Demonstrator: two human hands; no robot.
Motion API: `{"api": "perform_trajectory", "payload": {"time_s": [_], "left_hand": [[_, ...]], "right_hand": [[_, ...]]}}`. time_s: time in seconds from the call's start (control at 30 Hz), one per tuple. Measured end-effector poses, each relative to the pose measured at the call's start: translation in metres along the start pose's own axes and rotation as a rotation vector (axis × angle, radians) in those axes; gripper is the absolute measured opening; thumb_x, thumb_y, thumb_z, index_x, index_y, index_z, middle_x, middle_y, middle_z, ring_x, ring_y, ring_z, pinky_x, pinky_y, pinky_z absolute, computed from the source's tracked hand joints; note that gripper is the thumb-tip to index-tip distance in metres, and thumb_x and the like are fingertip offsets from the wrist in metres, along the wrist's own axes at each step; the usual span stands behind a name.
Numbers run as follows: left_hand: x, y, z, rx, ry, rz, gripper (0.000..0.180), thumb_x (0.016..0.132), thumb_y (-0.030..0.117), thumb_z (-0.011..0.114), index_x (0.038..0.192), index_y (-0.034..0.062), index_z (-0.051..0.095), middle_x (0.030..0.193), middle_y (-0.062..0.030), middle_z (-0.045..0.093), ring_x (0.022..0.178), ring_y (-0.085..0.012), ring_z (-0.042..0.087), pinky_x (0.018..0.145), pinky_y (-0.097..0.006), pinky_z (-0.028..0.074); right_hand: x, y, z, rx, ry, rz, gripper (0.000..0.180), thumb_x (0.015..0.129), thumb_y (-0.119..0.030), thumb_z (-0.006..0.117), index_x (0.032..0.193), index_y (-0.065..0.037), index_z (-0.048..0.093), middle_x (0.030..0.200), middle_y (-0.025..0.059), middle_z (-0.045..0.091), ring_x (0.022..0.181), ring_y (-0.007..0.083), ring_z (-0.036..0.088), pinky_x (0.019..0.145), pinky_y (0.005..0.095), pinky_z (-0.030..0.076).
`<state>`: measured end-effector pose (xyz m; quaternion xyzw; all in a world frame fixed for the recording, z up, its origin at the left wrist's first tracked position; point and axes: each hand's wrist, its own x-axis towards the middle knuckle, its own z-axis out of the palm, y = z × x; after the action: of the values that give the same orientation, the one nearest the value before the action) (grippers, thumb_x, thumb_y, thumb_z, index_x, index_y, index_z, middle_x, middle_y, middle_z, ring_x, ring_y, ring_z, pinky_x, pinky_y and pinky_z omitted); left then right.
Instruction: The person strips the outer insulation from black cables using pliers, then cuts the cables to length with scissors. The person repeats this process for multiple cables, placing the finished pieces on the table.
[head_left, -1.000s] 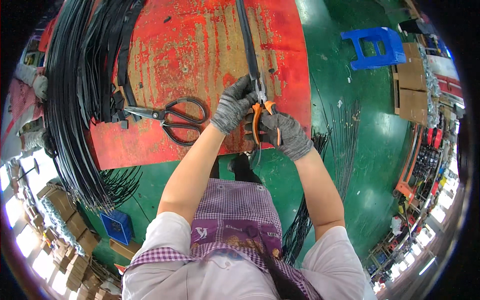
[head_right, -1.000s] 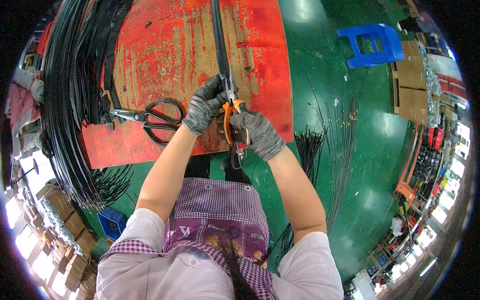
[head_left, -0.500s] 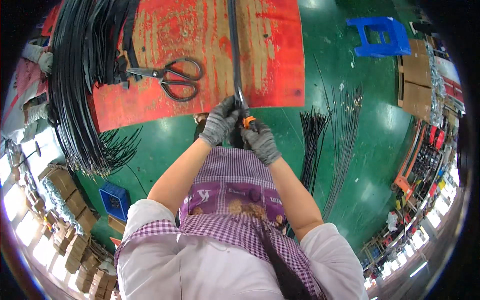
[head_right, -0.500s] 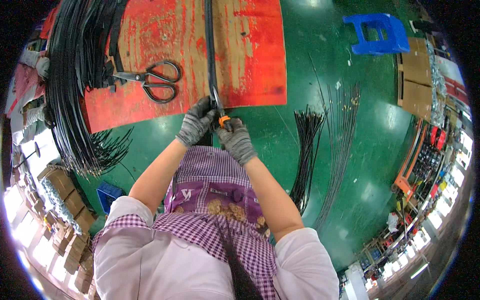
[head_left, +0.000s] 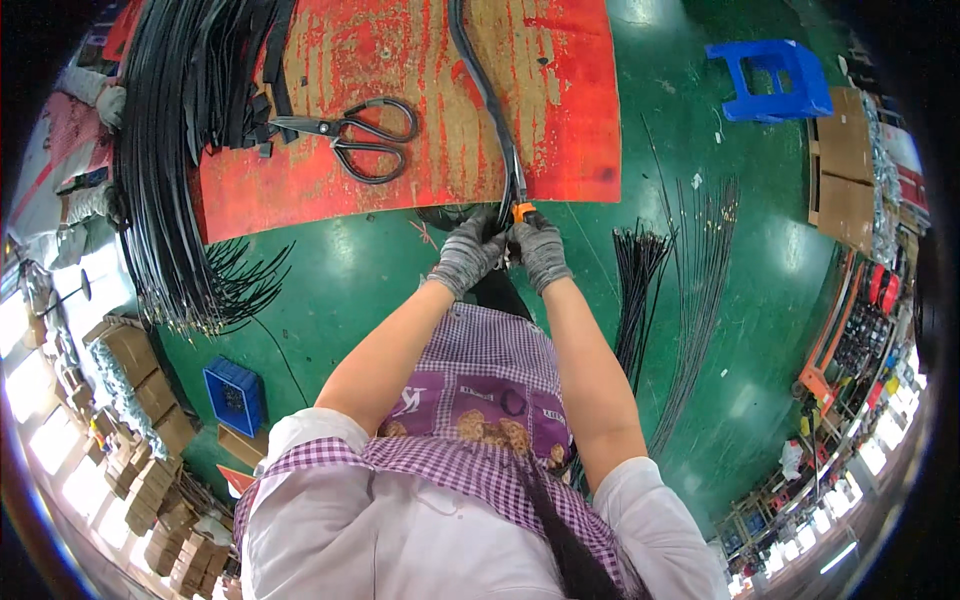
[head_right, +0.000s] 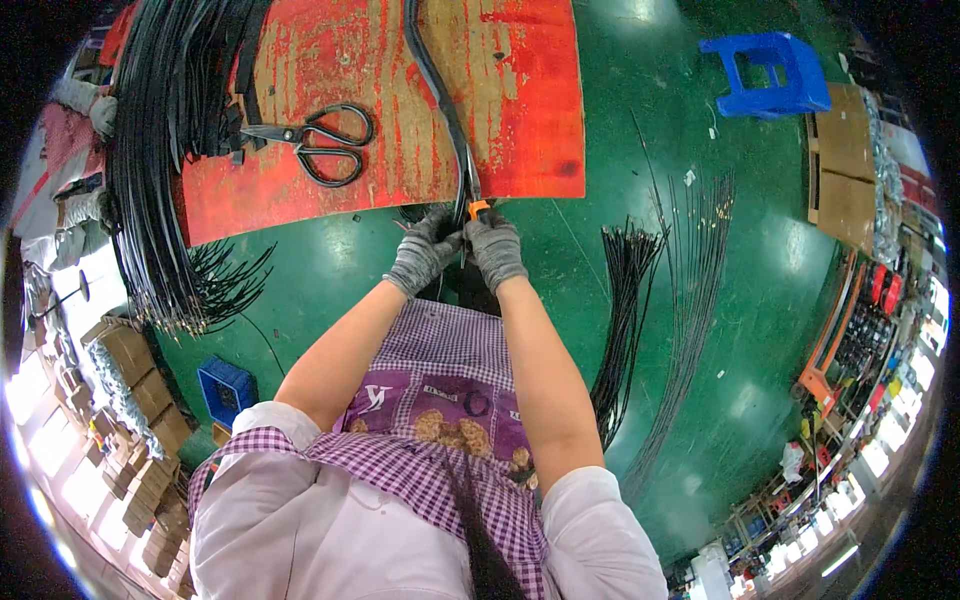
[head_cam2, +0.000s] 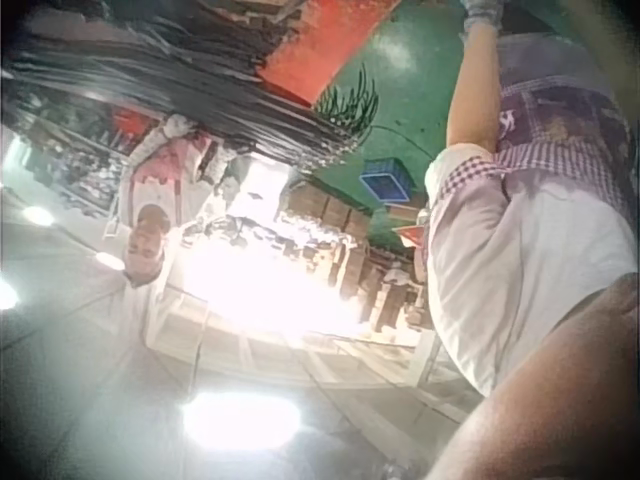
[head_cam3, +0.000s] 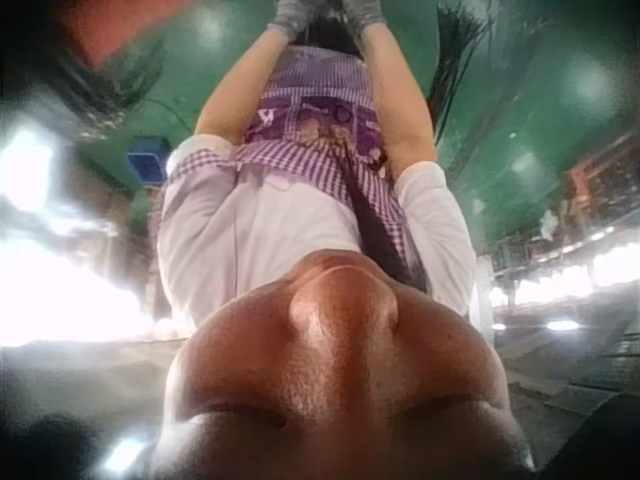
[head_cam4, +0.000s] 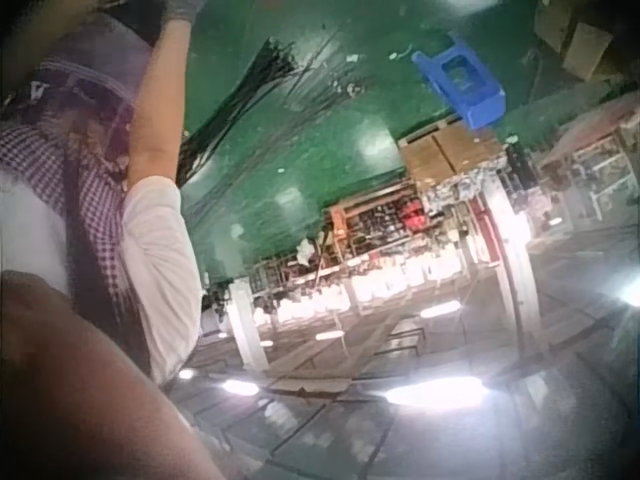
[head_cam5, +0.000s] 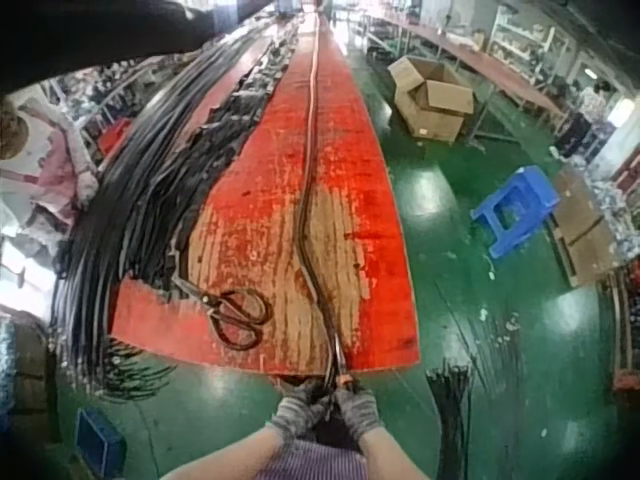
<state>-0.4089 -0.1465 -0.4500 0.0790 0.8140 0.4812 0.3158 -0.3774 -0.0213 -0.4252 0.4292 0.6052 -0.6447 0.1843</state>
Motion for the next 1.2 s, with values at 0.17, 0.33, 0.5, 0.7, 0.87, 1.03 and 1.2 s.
{"api": "perform_trajectory", "payload": {"time_s": [0.17,0.33,0.5,0.7,0.87,1.03,1.2], "left_hand": [[-0.023,-0.015,-0.013,0.326,-0.303,-0.041,0.031,0.073,0.028,0.052,0.094,0.0059,0.053,0.091,-0.0138,0.057,0.087,-0.0274,0.052,0.073,-0.033,0.041],[-0.039,-0.077,0.005,0.350,-0.283,-0.010,0.037,0.075,0.037,0.046,0.095,0.0071,0.054,0.094,-0.0158,0.055,0.090,-0.0301,0.051,0.074,-0.035,0.040],[-0.068,-0.148,0.020,0.701,-0.382,-0.219,0.049,0.075,0.044,0.044,0.105,0.0053,0.047,0.107,-0.0147,0.049,0.096,-0.0261,0.048,0.081,-0.033,0.037],[-0.092,-0.128,0.010,0.457,-0.184,-0.148,0.043,0.074,0.034,0.050,0.103,0.0025,0.044,0.096,-0.0167,0.052,0.090,-0.0271,0.049,0.076,-0.034,0.039],[-0.062,-0.113,0.031,0.302,0.136,0.054,0.042,0.070,0.029,0.054,0.104,0.0053,0.044,0.095,-0.0167,0.052,0.088,-0.0306,0.048,0.073,-0.035,0.040],[-0.016,-0.156,0.051,0.016,0.283,0.137,0.040,0.069,0.019,0.056,0.104,0.0047,0.044,0.095,-0.0149,0.051,0.090,-0.0297,0.048,0.077,-0.036,0.040],[-0.070,-0.110,0.065,0.209,0.528,-0.370,0.053,0.067,0.026,0.056,0.111,0.0045,0.037,0.106,-0.0124,0.044,0.100,-0.0286,0.040,0.084,-0.034,0.034]], "right_hand": [[-0.009,-0.012,0.001,0.124,-0.006,0.028,0.011,0.067,-0.011,0.051,0.075,-0.003,0.051,0.054,0.0041,0.049,0.047,0.0147,0.047,0.043,0.0265,0.037],[-0.007,-0.009,0.009,0.201,0.105,0.048,0.007,0.067,-0.013,0.052,0.066,-0.006,0.050,0.048,0.0028,0.047,0.036,0.0137,0.044,0.034,0.0260,0.035],[-0.012,-0.015,0.013,0.142,0.059,0.070,0.008,0.069,-0.015,0.048,0.068,-0.007,0.046,0.049,0.0044,0.044,0.034,0.0160,0.042,0.031,0.0288,0.034],[-0.005,-0.006,0.002,0.338,-0.041,0.069,0.011,0.073,-0.017,0.047,0.069,-0.007,0.045,0.050,0.0064,0.045,0.034,0.0192,0.042,0.030,0.0301,0.034],[0.000,0.003,0.003,0.307,-0.097,-0.061,0.015,0.073,-0.020,0.048,0.068,-0.006,0.045,0.051,0.0060,0.045,0.034,0.0187,0.043,0.031,0.0301,0.034],[0.003,-0.001,0.009,0.236,-0.105,-0.098,0.014,0.070,-0.019,0.050,0.062,-0.008,0.046,0.049,0.0035,0.044,0.035,0.0164,0.043,0.032,0.0290,0.035],[0.008,0.004,-0.007,0.166,-0.130,-0.136,0.014,0.067,-0.019,0.052,0.061,-0.008,0.047,0.047,0.0033,0.043,0.037,0.0163,0.042,0.036,0.0309,0.036]]}}
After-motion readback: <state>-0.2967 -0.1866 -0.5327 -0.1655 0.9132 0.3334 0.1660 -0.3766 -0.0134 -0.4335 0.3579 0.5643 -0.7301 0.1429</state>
